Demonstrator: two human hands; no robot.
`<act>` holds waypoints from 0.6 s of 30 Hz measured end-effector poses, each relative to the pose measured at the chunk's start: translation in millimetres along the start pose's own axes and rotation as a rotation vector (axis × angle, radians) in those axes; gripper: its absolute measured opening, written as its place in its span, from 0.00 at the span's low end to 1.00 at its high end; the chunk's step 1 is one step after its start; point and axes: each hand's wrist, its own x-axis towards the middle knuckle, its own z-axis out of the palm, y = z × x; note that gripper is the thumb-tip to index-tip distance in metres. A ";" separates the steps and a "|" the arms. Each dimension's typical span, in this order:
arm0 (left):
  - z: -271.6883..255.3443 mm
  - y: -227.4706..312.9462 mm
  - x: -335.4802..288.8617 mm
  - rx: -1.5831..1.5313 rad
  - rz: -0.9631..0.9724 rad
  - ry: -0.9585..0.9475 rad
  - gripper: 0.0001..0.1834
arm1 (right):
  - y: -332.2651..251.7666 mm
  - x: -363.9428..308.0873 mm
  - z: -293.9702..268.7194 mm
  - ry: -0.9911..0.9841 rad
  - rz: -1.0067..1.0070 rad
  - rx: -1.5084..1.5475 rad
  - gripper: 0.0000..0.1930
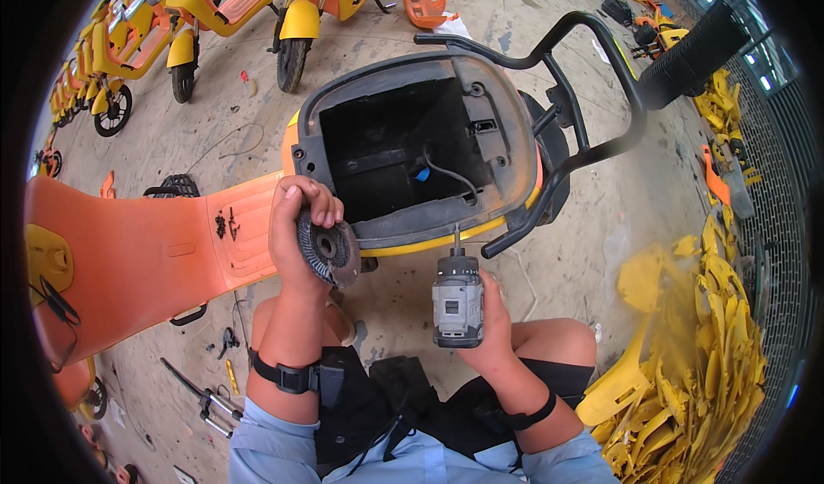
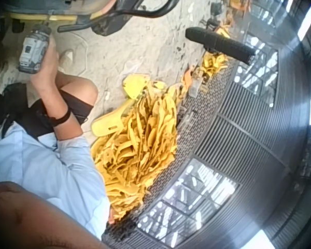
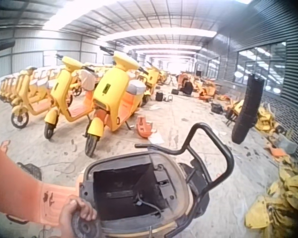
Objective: The person picks up a grinding disc and inspects a part of the scooter's inner compartment. Then, they use a power drill to assemble components within the compartment and handle the grinding disc again.
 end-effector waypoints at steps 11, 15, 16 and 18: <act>7.7 -2.1 -3.9 0.011 0.004 -0.009 0.11 | -15.8 -7.4 8.8 0.014 0.020 0.284 0.40; 13.4 -8.0 -7.0 0.058 0.037 0.026 0.10 | -16.9 -9.5 10.4 -0.089 -0.040 0.289 0.43; 14.2 -9.9 -7.5 0.066 0.063 0.055 0.10 | -19.2 -9.1 7.8 -0.098 -0.046 0.303 0.43; 13.2 -10.1 -6.3 0.072 0.084 0.077 0.11 | -26.6 -7.7 2.0 -0.082 -0.018 0.342 0.43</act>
